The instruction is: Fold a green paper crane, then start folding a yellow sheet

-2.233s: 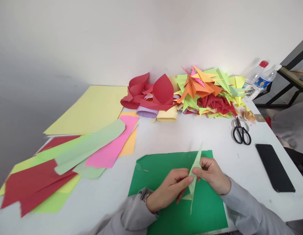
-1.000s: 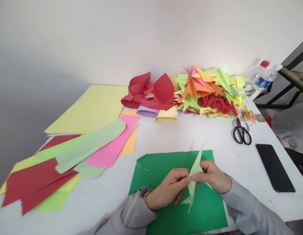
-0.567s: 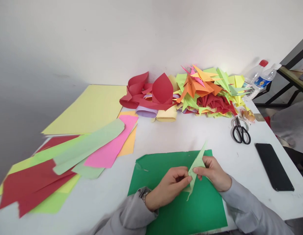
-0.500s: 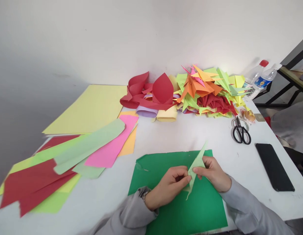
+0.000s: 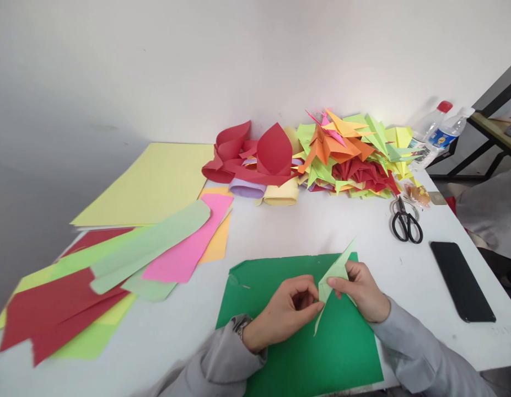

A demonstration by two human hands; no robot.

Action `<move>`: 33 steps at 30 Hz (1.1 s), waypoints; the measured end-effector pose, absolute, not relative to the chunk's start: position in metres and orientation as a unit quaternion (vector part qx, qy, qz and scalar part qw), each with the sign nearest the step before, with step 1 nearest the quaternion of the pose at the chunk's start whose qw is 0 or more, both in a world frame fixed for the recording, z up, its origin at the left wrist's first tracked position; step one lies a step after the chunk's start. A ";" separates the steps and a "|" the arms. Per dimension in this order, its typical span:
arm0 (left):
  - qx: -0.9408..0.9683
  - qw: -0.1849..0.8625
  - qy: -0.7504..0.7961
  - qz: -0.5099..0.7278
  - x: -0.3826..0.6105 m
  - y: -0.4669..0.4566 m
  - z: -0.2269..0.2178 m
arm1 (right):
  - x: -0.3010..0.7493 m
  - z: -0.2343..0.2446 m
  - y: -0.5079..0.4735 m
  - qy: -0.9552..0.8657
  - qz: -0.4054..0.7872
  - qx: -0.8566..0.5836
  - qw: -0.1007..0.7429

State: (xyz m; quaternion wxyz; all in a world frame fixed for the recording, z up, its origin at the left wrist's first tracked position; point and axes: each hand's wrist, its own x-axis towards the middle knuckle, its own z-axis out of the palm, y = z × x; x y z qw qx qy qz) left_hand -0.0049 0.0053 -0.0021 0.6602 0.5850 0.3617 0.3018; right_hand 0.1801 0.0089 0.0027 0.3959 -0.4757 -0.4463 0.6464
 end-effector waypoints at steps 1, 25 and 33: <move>0.583 0.658 0.364 0.307 -0.005 0.005 -0.003 | 0.181 0.002 0.009 -0.448 0.643 -0.477 0.397; 0.550 0.674 0.353 0.345 -0.006 0.007 -0.003 | 0.183 0.000 0.011 -0.411 0.618 -0.487 0.461; 0.603 0.587 0.330 0.427 -0.008 0.003 -0.005 | 0.184 -0.002 0.013 -0.390 0.599 -0.506 0.482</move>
